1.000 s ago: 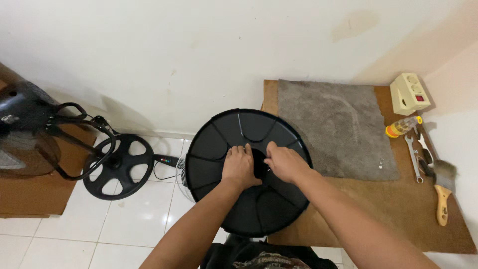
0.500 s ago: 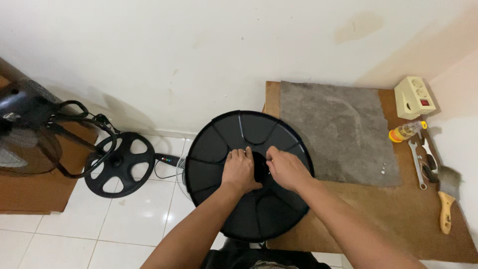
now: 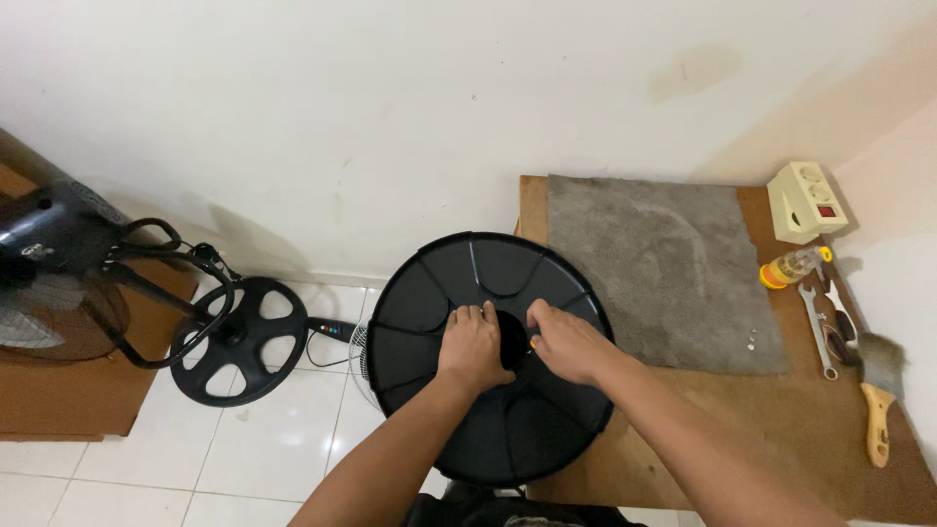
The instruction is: The person disassembles a black pedestal fan, first loosening the knob that clamps the fan head to the pole and detaching the head, then moving the base to a small table and using a screwdriver to unscrew the central cover of the round fan base, working on the screws by hand and with the screwdriver.
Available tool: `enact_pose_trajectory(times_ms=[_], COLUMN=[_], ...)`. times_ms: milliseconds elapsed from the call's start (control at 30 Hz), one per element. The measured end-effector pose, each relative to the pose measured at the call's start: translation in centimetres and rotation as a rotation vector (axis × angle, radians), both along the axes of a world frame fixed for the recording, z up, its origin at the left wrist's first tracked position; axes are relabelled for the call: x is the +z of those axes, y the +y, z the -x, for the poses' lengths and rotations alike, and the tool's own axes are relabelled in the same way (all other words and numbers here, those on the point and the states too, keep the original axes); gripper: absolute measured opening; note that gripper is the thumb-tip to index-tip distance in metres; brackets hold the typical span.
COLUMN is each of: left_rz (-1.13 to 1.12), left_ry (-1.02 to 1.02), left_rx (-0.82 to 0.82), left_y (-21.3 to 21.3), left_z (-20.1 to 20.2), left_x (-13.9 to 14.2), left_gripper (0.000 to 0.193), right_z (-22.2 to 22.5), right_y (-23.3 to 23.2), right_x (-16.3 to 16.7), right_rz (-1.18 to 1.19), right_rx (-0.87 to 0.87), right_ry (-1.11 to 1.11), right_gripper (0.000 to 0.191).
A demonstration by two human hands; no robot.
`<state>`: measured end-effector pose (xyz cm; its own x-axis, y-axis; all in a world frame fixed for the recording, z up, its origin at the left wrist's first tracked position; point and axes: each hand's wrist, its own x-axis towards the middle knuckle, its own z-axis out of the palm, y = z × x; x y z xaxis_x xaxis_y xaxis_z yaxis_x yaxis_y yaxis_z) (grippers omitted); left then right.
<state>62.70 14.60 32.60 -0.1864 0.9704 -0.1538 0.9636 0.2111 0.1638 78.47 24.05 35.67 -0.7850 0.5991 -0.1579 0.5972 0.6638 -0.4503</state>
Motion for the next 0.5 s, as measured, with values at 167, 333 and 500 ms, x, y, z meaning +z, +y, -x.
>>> enact_pose_trajectory(times_ms=[167, 333, 500], left_rz=[0.031, 0.068, 0.089], left_ry=[0.011, 0.015, 0.042], left_rx=[-0.012, -0.010, -0.037], left_y=[0.0, 0.3, 0.3], left_z=[-0.1, -0.1, -0.1], left_x=[0.2, 0.5, 0.8], left_gripper=[0.121, 0.123, 0.124], right_z=[0.7, 1.2, 1.4], right_y=[0.1, -0.3, -0.3], right_x=[0.0, 0.5, 1.4], right_rz=[0.011, -0.068, -0.051], right_rx=[-0.087, -0.001, -0.011], right_ry=[-0.214, -0.136, -0.270], right_gripper=[0.025, 0.018, 0.022])
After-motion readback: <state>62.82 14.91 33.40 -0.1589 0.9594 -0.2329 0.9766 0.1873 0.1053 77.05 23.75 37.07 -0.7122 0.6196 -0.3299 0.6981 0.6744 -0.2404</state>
